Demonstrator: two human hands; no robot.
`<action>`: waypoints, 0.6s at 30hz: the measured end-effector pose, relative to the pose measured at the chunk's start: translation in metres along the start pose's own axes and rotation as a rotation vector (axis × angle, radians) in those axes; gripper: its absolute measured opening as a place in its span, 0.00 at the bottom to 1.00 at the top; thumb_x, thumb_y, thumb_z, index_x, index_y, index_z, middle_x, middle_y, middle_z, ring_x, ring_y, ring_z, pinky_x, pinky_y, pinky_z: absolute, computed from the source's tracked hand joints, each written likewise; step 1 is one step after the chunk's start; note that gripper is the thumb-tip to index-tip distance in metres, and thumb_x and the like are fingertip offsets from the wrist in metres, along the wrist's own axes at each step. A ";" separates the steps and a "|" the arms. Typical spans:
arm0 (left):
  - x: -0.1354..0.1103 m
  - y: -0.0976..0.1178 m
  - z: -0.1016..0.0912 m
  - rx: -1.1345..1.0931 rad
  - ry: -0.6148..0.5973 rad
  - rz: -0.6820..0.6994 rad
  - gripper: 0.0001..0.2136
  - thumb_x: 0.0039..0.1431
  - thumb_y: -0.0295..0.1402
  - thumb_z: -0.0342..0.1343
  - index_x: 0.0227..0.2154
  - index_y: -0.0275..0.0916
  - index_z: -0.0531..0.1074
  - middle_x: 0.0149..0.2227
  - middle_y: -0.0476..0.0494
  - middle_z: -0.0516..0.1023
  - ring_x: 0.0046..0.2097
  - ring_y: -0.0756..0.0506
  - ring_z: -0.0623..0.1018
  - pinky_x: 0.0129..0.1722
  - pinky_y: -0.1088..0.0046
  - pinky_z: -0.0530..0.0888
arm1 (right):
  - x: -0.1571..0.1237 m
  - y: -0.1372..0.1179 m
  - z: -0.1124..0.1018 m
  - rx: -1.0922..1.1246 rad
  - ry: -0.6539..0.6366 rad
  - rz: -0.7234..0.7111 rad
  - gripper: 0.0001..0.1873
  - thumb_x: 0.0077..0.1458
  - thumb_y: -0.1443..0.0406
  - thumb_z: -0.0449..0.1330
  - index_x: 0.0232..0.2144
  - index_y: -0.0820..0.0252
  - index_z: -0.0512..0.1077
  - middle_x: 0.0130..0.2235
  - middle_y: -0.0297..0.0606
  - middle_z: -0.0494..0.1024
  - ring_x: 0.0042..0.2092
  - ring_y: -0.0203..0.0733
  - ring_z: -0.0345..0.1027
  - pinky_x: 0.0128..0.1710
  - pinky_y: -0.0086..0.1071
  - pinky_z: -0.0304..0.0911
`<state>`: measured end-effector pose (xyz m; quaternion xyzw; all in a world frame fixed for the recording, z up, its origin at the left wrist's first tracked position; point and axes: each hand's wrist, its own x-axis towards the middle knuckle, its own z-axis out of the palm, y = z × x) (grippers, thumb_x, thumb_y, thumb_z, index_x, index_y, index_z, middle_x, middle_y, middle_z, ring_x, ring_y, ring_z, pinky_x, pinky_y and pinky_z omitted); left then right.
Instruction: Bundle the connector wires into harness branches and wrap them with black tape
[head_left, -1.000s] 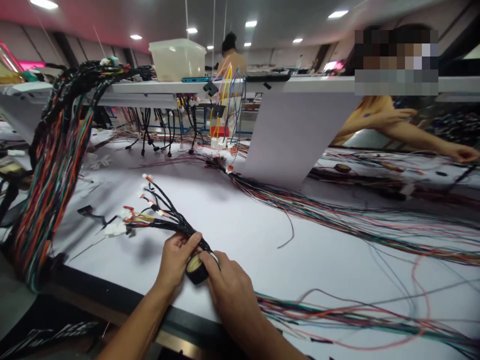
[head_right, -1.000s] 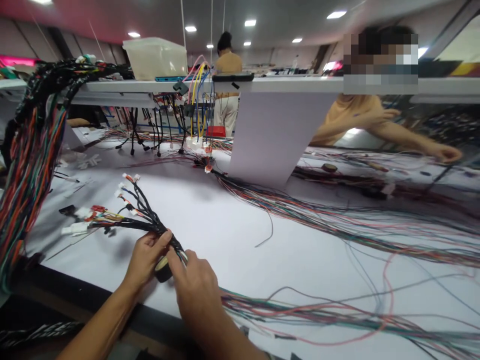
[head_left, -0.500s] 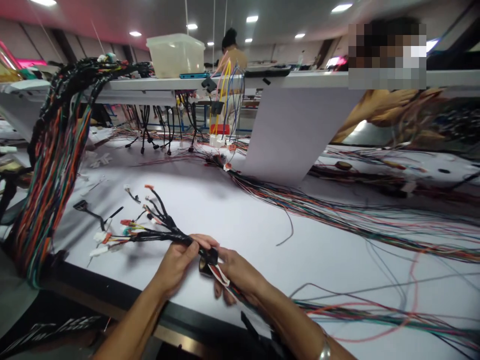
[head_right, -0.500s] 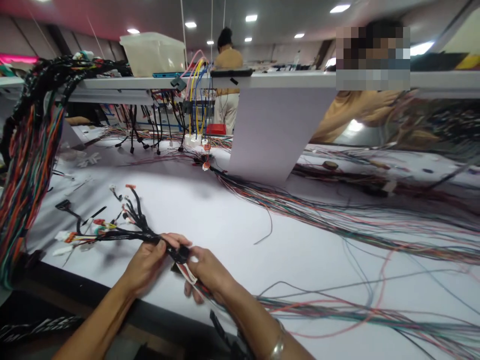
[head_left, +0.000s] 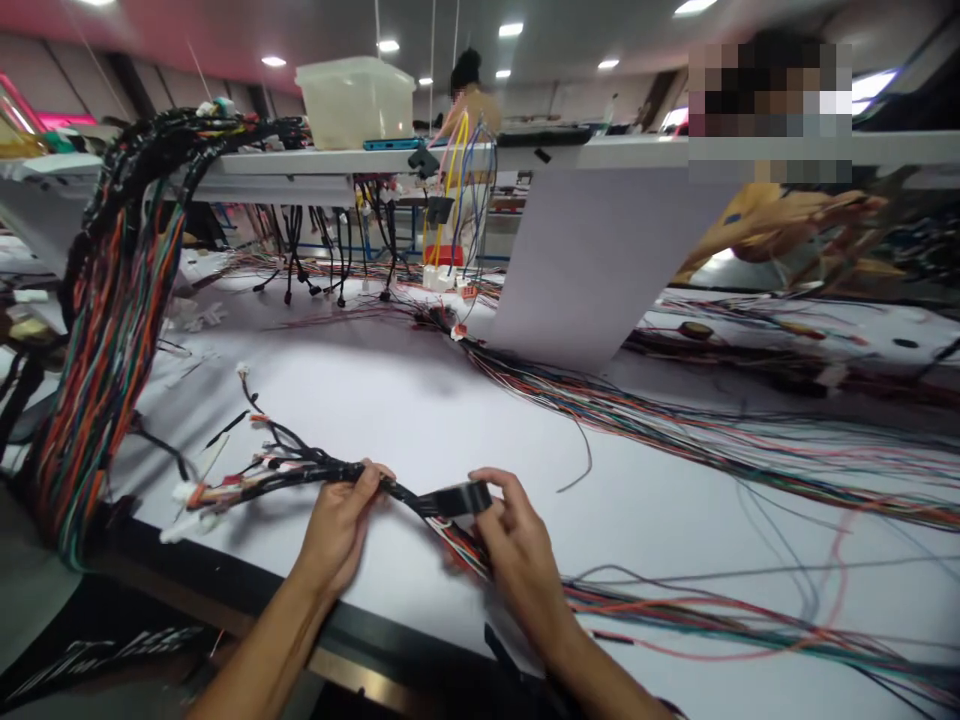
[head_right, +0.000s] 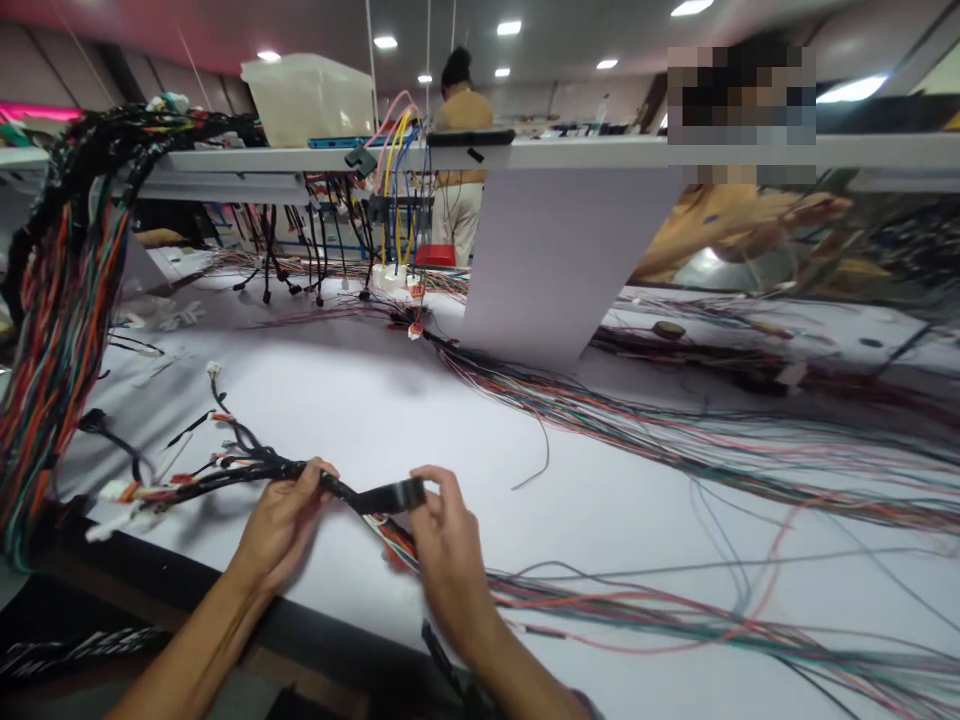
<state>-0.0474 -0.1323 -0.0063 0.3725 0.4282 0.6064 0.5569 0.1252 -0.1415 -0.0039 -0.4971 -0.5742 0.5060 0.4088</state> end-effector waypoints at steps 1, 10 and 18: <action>-0.001 0.001 0.000 -0.031 -0.037 0.026 0.12 0.55 0.40 0.58 0.25 0.35 0.75 0.27 0.47 0.70 0.32 0.50 0.70 0.37 0.75 0.66 | 0.005 0.001 -0.003 0.105 -0.090 0.155 0.15 0.59 0.59 0.46 0.46 0.59 0.59 0.25 0.34 0.75 0.18 0.37 0.68 0.16 0.27 0.63; 0.007 0.004 0.005 0.060 -0.257 -0.046 0.16 0.59 0.48 0.49 0.32 0.39 0.67 0.24 0.46 0.76 0.30 0.45 0.77 0.35 0.68 0.70 | -0.003 -0.004 -0.014 -0.037 -0.332 0.059 0.21 0.59 0.63 0.47 0.54 0.58 0.57 0.33 0.39 0.76 0.28 0.38 0.71 0.29 0.32 0.69; -0.002 -0.002 0.024 -0.007 0.000 -0.287 0.17 0.49 0.44 0.61 0.35 0.34 0.75 0.26 0.45 0.77 0.25 0.51 0.73 0.26 0.77 0.68 | -0.019 0.010 0.014 -1.046 -0.104 -0.561 0.26 0.51 0.75 0.51 0.52 0.54 0.64 0.42 0.45 0.73 0.31 0.42 0.70 0.25 0.29 0.63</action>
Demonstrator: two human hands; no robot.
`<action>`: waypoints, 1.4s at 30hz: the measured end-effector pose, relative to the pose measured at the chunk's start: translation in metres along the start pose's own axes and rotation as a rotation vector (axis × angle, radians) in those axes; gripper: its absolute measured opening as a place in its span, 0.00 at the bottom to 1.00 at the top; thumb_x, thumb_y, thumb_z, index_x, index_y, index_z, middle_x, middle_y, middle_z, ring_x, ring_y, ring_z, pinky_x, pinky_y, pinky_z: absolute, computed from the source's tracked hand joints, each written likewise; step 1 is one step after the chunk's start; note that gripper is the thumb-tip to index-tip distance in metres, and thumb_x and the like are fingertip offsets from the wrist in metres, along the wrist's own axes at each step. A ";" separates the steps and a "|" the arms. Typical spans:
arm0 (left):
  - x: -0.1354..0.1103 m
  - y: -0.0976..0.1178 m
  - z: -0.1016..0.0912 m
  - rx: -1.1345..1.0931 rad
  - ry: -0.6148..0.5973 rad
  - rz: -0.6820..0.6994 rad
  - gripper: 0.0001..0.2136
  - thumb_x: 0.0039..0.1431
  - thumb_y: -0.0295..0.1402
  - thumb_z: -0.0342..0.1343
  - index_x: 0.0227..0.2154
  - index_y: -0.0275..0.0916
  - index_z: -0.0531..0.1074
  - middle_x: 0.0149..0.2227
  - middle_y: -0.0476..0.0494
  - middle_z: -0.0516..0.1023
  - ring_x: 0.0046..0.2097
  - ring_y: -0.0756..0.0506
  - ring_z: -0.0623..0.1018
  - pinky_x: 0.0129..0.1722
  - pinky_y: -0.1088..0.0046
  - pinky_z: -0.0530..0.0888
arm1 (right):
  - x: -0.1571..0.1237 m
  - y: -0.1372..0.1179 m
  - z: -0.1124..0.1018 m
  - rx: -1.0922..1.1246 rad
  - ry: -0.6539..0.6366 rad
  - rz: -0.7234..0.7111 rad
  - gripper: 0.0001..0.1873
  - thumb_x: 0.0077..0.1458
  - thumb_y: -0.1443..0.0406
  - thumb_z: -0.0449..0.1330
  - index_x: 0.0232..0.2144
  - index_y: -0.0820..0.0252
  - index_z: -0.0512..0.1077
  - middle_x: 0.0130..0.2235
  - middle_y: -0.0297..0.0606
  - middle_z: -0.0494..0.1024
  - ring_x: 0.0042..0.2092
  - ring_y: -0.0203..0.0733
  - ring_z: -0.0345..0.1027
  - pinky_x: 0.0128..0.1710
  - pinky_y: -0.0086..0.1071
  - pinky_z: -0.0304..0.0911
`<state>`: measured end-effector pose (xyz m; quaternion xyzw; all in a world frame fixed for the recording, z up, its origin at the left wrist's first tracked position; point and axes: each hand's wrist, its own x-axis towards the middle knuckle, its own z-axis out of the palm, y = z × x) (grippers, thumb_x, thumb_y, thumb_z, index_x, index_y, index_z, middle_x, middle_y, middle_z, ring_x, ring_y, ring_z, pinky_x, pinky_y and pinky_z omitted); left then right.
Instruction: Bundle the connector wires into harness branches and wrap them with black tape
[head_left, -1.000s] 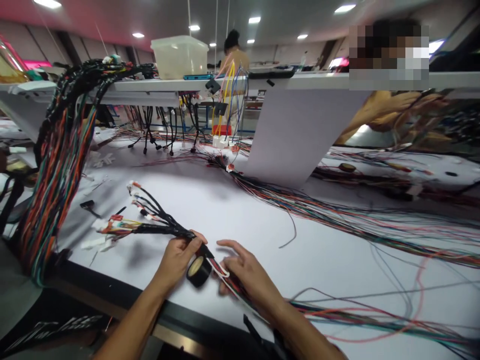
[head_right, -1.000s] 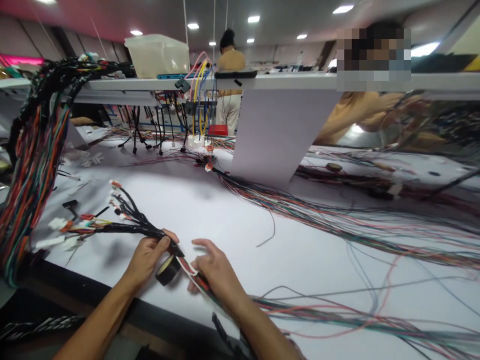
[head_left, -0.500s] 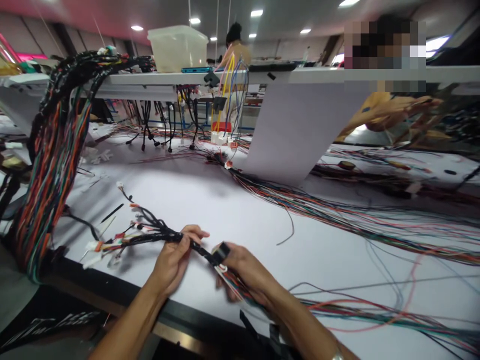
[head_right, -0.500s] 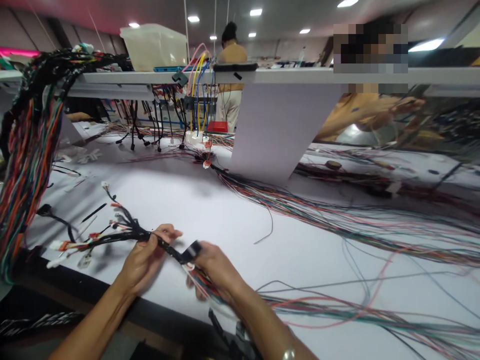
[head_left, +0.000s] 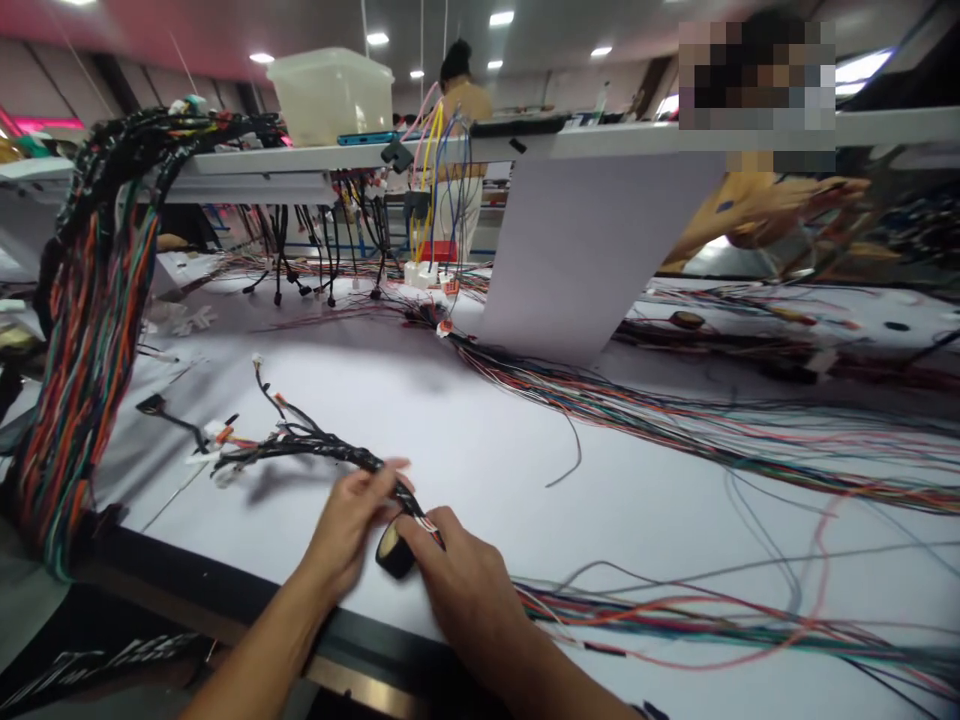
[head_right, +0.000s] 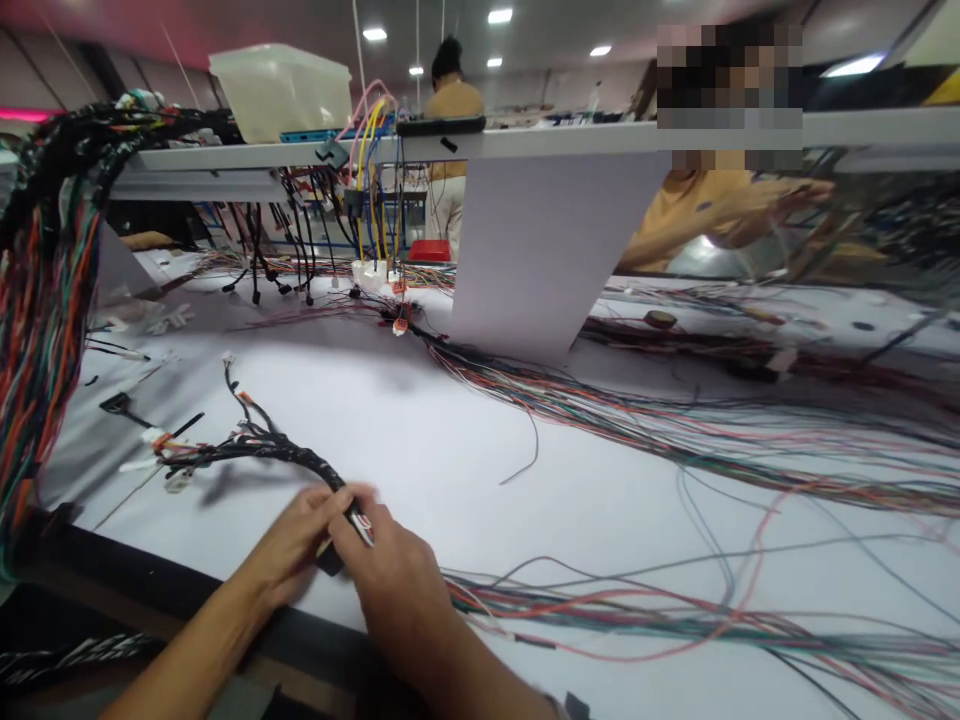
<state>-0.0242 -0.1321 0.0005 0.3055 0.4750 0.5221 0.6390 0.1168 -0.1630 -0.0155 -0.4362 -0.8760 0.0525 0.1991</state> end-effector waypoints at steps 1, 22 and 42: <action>-0.004 -0.002 0.002 0.001 -0.047 -0.081 0.17 0.48 0.43 0.62 0.35 0.33 0.76 0.25 0.45 0.77 0.25 0.50 0.73 0.26 0.77 0.68 | -0.001 0.001 0.003 0.017 0.017 -0.027 0.27 0.51 0.75 0.50 0.54 0.55 0.62 0.46 0.49 0.72 0.33 0.43 0.71 0.27 0.30 0.64; -0.007 -0.010 0.006 0.245 0.021 0.164 0.17 0.53 0.46 0.57 0.29 0.35 0.77 0.24 0.46 0.76 0.27 0.48 0.73 0.28 0.75 0.67 | -0.011 0.007 -0.028 0.245 -0.056 0.069 0.31 0.46 0.76 0.51 0.53 0.50 0.63 0.48 0.44 0.71 0.39 0.44 0.71 0.37 0.37 0.67; -0.006 -0.015 0.009 0.183 0.131 0.229 0.20 0.57 0.48 0.51 0.37 0.35 0.77 0.21 0.48 0.73 0.25 0.50 0.71 0.28 0.76 0.66 | -0.018 0.018 -0.033 0.159 -0.098 0.030 0.30 0.48 0.75 0.52 0.53 0.48 0.62 0.46 0.41 0.71 0.37 0.41 0.69 0.33 0.30 0.65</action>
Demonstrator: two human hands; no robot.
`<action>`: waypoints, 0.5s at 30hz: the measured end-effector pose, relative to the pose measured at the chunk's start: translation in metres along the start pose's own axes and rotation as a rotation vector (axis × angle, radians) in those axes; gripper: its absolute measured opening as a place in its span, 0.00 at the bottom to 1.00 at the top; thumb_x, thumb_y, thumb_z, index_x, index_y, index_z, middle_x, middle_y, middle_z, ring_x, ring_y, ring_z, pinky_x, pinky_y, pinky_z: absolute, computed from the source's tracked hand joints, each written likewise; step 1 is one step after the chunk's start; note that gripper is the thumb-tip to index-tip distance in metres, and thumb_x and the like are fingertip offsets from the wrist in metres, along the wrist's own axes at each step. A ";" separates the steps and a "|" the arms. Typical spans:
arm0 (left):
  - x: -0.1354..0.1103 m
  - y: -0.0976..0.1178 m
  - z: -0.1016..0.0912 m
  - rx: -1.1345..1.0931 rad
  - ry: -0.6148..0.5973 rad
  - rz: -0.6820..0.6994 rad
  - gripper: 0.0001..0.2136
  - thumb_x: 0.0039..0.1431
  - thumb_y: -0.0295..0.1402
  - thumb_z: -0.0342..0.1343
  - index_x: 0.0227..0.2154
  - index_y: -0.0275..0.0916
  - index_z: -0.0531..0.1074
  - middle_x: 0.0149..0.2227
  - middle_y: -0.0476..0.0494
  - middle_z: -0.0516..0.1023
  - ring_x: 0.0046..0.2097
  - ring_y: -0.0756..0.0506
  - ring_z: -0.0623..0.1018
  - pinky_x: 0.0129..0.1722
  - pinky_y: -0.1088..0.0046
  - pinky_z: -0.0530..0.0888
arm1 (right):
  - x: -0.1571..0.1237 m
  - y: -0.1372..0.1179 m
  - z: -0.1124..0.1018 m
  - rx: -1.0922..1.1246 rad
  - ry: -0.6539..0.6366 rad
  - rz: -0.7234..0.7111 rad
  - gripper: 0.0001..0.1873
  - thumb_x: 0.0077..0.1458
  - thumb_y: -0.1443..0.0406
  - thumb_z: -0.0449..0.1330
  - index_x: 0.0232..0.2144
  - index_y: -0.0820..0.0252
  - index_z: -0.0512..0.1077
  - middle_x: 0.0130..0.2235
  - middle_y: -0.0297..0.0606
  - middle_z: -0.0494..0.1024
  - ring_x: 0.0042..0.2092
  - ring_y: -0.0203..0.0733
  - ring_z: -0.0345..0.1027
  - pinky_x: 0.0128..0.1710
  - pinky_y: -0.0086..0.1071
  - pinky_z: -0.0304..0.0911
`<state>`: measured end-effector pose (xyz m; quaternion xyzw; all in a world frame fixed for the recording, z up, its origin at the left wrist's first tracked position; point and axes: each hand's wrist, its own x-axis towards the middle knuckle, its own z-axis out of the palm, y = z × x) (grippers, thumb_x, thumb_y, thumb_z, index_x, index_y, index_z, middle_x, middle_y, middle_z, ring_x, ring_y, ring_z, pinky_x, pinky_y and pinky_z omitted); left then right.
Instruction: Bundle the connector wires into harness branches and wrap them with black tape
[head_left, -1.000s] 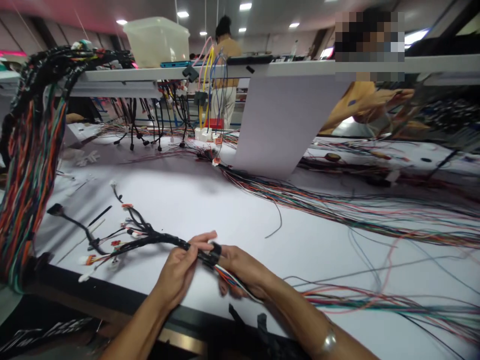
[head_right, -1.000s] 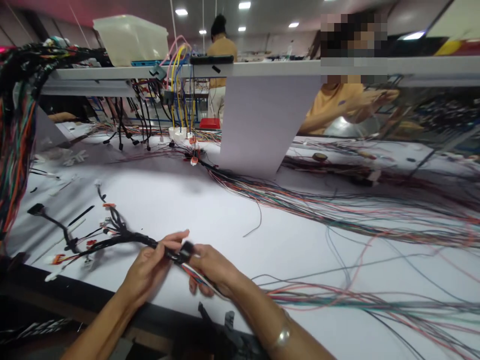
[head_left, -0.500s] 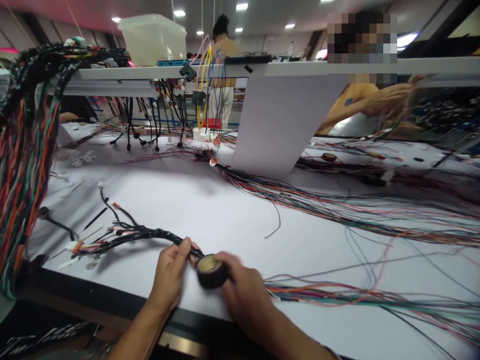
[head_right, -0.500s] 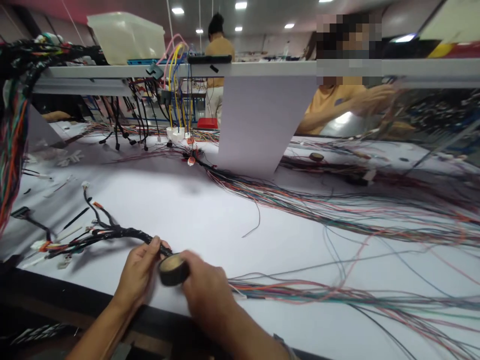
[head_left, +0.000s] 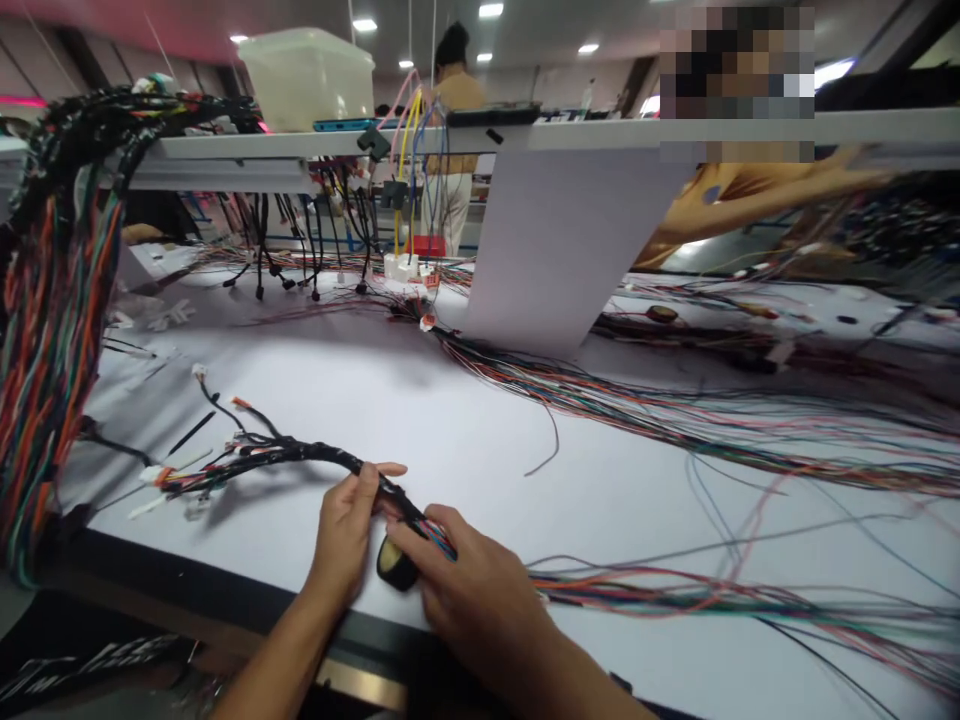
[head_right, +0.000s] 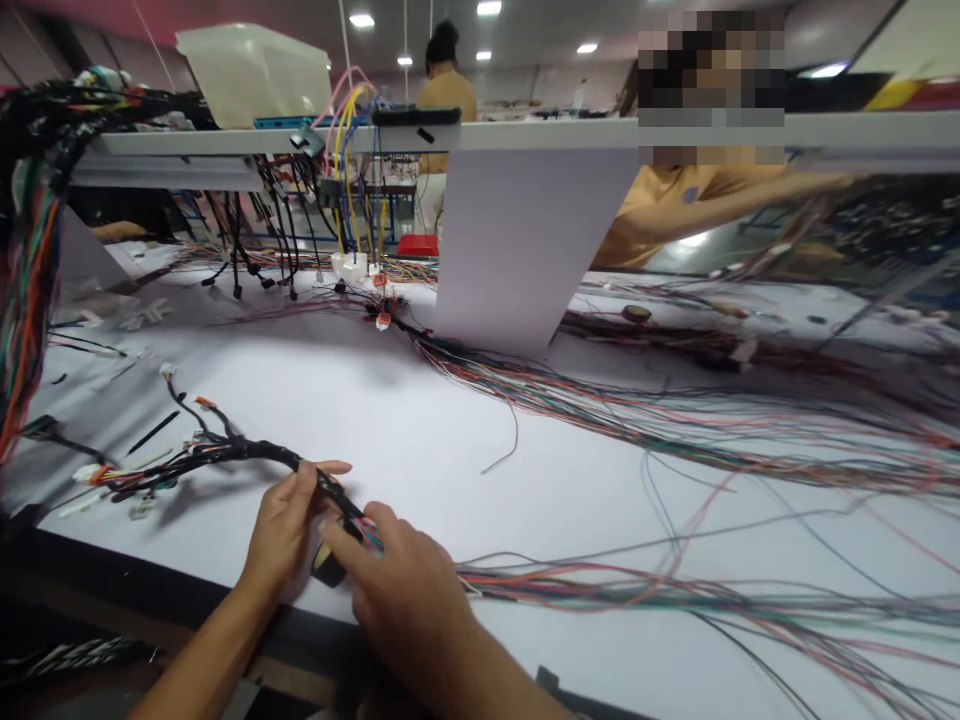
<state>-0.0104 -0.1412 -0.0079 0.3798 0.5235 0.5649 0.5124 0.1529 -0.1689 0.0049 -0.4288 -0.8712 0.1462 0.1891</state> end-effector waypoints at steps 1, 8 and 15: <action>-0.002 0.002 0.004 -0.049 0.019 -0.038 0.20 0.55 0.48 0.54 0.35 0.35 0.77 0.22 0.48 0.74 0.25 0.51 0.71 0.28 0.77 0.66 | 0.000 -0.003 0.005 -0.121 0.000 -0.016 0.30 0.49 0.75 0.53 0.53 0.48 0.63 0.44 0.42 0.71 0.36 0.42 0.69 0.30 0.30 0.65; -0.023 0.004 0.018 -0.232 -0.204 -0.338 0.15 0.49 0.43 0.62 0.28 0.34 0.79 0.30 0.43 0.77 0.34 0.47 0.74 0.35 0.74 0.69 | -0.006 0.013 0.010 0.276 0.057 0.149 0.20 0.56 0.71 0.46 0.51 0.54 0.61 0.42 0.42 0.76 0.34 0.42 0.73 0.33 0.32 0.67; -0.019 -0.004 0.007 -0.049 -0.369 0.052 0.14 0.59 0.42 0.53 0.36 0.39 0.79 0.48 0.38 0.75 0.52 0.39 0.71 0.52 0.64 0.65 | 0.006 0.052 -0.009 0.953 -0.443 0.575 0.15 0.58 0.56 0.48 0.42 0.59 0.60 0.18 0.28 0.71 0.11 0.34 0.58 0.09 0.23 0.51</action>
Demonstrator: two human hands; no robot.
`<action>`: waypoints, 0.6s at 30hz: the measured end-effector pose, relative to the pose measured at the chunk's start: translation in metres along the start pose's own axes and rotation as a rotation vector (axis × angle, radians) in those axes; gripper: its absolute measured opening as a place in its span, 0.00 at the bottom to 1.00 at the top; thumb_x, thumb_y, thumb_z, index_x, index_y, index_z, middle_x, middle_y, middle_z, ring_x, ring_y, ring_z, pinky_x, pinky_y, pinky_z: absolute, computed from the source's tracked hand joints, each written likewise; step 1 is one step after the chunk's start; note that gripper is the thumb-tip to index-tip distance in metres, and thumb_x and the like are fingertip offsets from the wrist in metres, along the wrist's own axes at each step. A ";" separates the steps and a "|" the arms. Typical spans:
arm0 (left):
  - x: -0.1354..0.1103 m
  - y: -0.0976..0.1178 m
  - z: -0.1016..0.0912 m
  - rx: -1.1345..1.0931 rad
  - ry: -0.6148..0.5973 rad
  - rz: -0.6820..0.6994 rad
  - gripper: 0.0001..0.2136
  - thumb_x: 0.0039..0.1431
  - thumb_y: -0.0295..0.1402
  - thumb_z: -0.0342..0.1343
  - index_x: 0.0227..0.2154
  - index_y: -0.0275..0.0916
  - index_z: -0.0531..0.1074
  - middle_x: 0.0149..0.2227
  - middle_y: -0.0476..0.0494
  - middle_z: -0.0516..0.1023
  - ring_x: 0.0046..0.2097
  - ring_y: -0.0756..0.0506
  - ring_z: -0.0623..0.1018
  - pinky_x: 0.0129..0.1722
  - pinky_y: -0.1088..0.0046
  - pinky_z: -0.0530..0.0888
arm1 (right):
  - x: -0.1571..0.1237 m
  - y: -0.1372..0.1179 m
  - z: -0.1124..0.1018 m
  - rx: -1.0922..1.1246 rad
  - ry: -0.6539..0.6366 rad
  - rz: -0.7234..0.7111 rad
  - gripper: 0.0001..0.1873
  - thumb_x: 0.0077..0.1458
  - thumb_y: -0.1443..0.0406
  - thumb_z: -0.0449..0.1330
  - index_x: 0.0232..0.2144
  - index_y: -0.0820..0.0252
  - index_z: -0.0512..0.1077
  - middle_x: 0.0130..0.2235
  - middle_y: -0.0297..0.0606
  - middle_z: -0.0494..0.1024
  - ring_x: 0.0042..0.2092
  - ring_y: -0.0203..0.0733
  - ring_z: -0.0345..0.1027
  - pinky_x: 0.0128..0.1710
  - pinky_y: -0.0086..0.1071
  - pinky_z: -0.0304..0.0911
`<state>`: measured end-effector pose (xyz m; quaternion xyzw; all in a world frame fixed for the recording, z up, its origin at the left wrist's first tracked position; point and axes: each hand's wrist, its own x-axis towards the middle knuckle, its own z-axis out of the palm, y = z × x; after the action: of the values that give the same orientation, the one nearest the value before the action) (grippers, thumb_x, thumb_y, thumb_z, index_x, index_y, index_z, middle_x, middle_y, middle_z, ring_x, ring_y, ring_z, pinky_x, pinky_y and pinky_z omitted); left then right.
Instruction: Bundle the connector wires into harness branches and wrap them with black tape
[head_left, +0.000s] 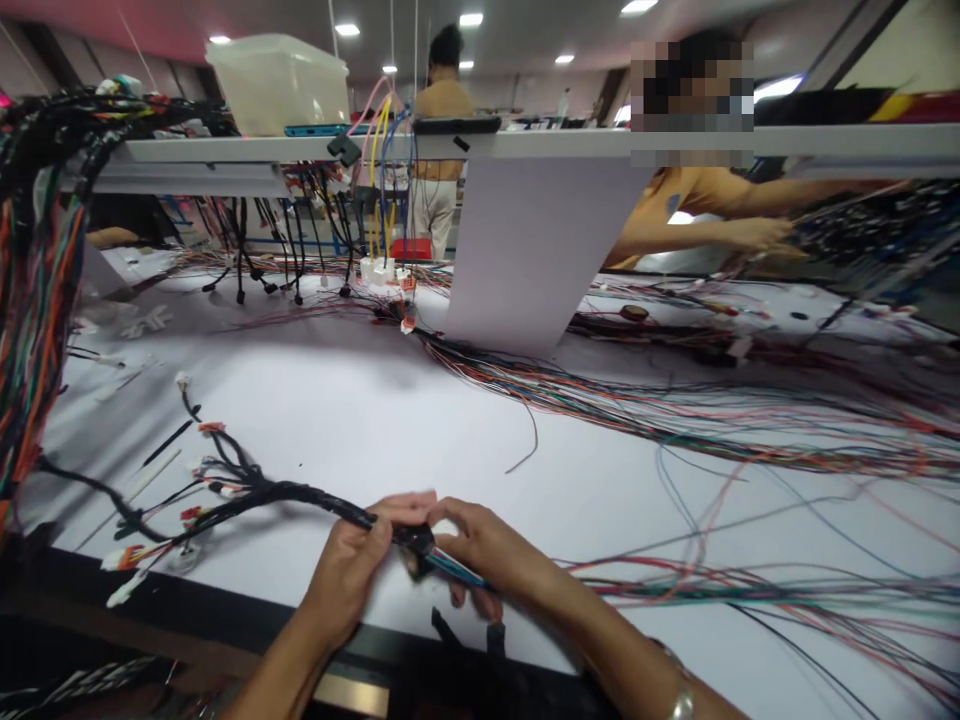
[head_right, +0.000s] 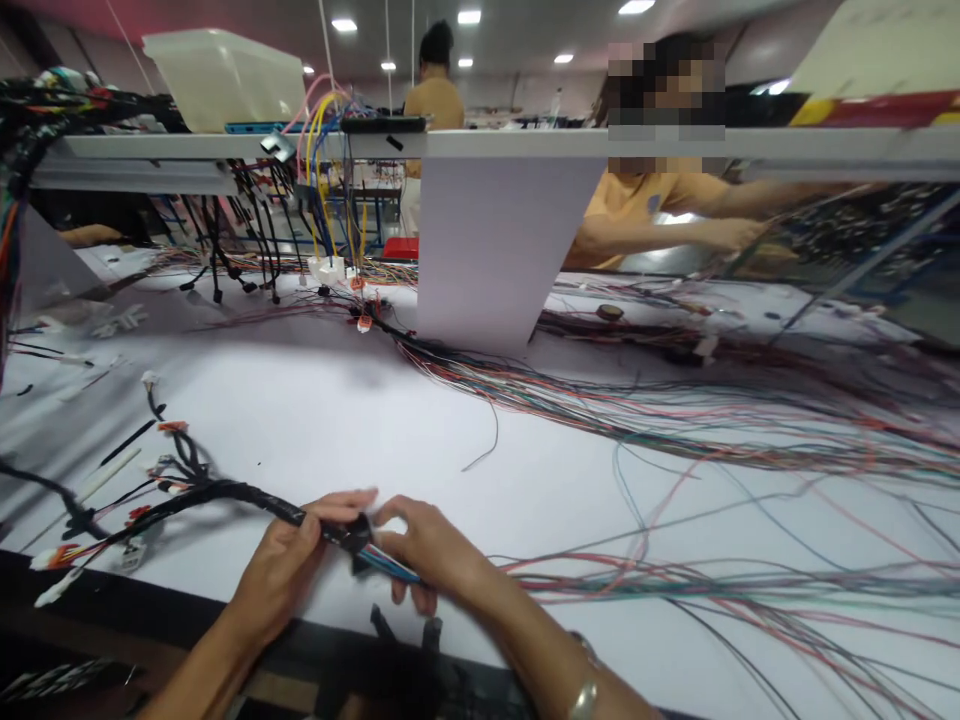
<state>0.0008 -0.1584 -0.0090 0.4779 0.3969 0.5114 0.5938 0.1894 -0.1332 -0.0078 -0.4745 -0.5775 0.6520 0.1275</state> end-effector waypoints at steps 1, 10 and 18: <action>0.002 0.001 -0.001 0.093 -0.003 0.004 0.15 0.59 0.42 0.52 0.36 0.39 0.79 0.43 0.38 0.78 0.47 0.39 0.74 0.48 0.65 0.68 | -0.001 -0.001 -0.001 -0.034 0.022 -0.020 0.14 0.58 0.57 0.48 0.42 0.59 0.61 0.18 0.27 0.70 0.11 0.32 0.58 0.11 0.23 0.52; 0.004 0.005 0.010 0.174 0.288 -0.153 0.17 0.53 0.47 0.57 0.28 0.35 0.78 0.20 0.46 0.75 0.24 0.47 0.72 0.25 0.75 0.68 | -0.027 -0.004 0.040 -0.852 0.436 -0.496 0.23 0.48 0.74 0.51 0.46 0.50 0.67 0.44 0.40 0.74 0.37 0.43 0.72 0.35 0.35 0.66; -0.001 0.003 0.009 0.006 0.095 0.045 0.17 0.60 0.44 0.50 0.27 0.38 0.78 0.49 0.40 0.73 0.49 0.41 0.72 0.51 0.67 0.66 | -0.008 0.003 -0.001 0.035 0.087 -0.052 0.11 0.58 0.58 0.49 0.38 0.59 0.63 0.14 0.24 0.64 0.13 0.37 0.63 0.12 0.24 0.55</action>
<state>0.0084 -0.1608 -0.0046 0.4635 0.4152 0.5457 0.5612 0.1951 -0.1390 -0.0065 -0.4849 -0.5718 0.6375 0.1775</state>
